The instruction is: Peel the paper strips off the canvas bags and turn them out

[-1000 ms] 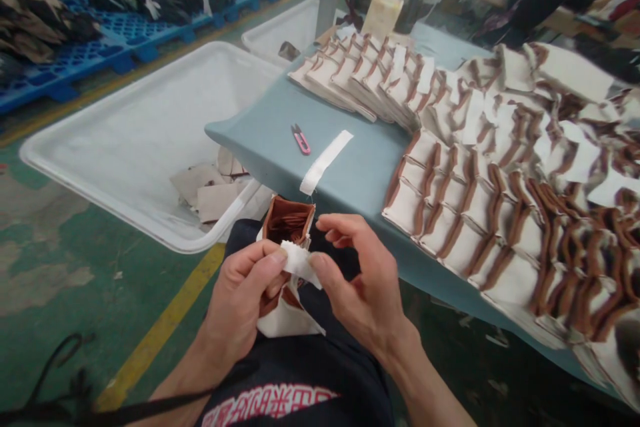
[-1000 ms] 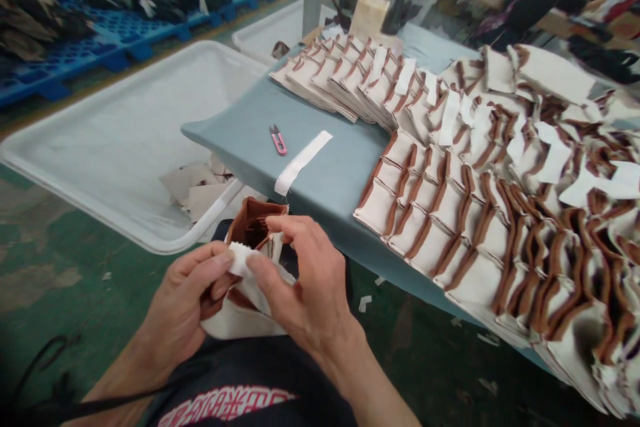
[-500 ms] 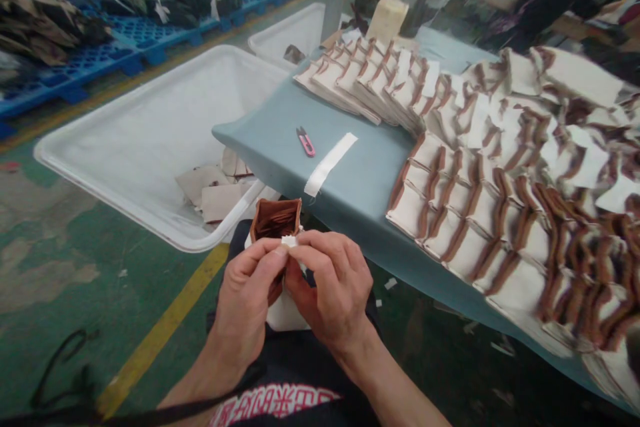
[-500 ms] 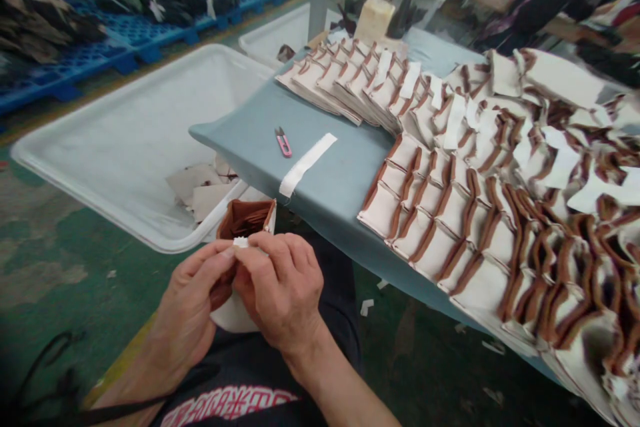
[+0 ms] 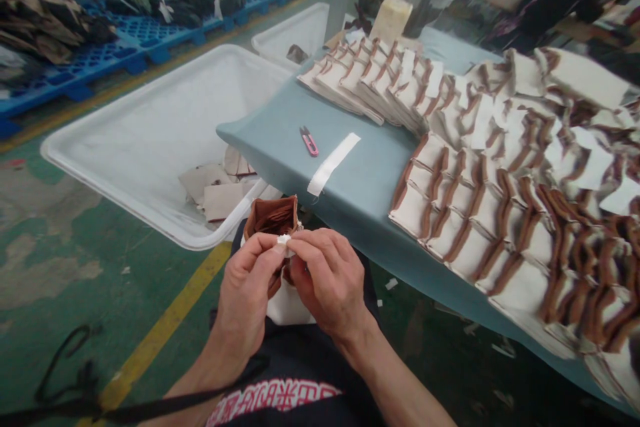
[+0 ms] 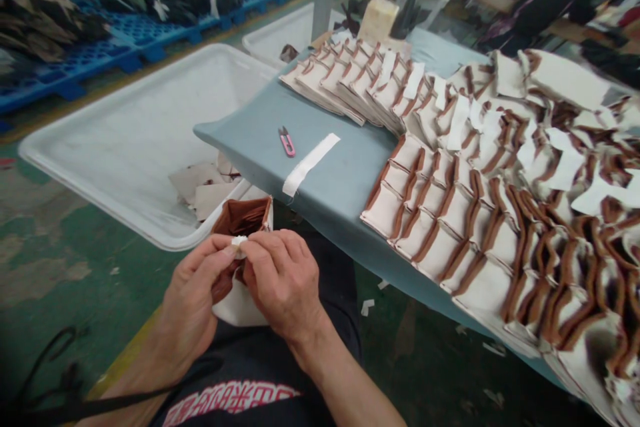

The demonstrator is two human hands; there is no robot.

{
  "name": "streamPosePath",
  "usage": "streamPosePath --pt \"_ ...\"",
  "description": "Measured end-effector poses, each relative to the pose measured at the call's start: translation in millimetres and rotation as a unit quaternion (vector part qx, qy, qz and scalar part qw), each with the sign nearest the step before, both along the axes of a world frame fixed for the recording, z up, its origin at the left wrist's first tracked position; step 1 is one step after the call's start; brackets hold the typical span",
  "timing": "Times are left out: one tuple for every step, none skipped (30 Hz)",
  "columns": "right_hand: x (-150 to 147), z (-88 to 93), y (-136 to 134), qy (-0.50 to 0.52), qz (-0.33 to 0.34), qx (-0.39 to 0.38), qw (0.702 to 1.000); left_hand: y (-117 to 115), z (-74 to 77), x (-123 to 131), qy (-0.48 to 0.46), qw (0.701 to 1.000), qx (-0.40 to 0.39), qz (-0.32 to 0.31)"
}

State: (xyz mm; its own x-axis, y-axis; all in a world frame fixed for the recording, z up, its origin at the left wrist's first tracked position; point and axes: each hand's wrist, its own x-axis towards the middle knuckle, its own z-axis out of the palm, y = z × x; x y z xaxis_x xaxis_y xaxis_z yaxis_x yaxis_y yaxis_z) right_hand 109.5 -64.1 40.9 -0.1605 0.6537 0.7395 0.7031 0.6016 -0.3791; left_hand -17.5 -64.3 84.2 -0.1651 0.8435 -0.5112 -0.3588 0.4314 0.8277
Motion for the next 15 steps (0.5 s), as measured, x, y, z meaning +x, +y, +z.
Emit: streamPosePath --pt "0.2 -0.6 1.0 0.000 0.003 -0.002 1.000 -0.4 -0.4 -0.1 0.001 1.000 0.002 -0.003" --pt "0.5 -1.7 2.0 0.001 0.005 -0.003 1.000 -0.8 -0.7 -0.3 0.003 1.000 0.003 -0.007" --pt "0.7 -3.1 3.0 0.001 0.008 -0.005 1.000 -1.1 -0.9 -0.7 0.005 1.000 0.005 -0.010" --pt "0.9 -4.8 3.9 0.001 0.012 -0.006 1.000 -1.4 -0.8 -1.2 0.007 1.000 0.007 -0.013" --pt "1.2 -6.8 4.7 0.002 0.016 -0.005 1.000 -1.5 -0.7 -1.7 0.009 1.000 0.010 -0.017" --pt "1.6 -8.9 5.3 0.003 0.019 -0.001 1.000 -1.5 -0.4 -2.2 0.012 1.000 0.012 -0.021" --pt "2.1 -11.2 5.9 0.004 0.022 0.003 1.000 -1.5 -0.3 -2.7 0.015 0.999 0.015 -0.025" --pt "2.7 -13.4 6.4 0.004 0.027 0.009 1.000 -1.5 -0.2 -3.1 0.018 0.999 0.018 -0.029" --pt "3.3 -15.7 6.8 0.002 0.033 0.016 0.999 -1.5 -0.4 -3.6 0.022 0.999 0.021 -0.032" --pt "3.8 -17.9 7.1 -0.002 0.041 0.023 0.999 -1.6 -0.9 -4.2 0.027 0.999 0.024 -0.037" --pt "4.2 -19.9 7.4 -0.002 0.052 0.026 0.998 -2.0 -1.8 -5.1 0.032 0.998 0.027 -0.042" --pt "4.3 -21.7 7.7 0.008 0.066 0.018 0.998 -2.8 -3.3 -6.4 0.037 0.998 0.030 -0.048" --pt "4.1 -23.2 7.9 0.040 0.076 -0.011 0.996 -4.1 -5.4 -8.3 0.041 0.997 0.032 -0.054" --pt "3.6 -24.7 8.1 0.092 0.078 -0.058 0.991 -5.8 -8.3 -10.9 0.044 0.997 0.034 -0.059" --pt "2.8 -26.3 8.2 0.154 0.072 -0.115 0.979 -7.9 -12.0 -14.3 0.053 0.996 0.040 -0.066"
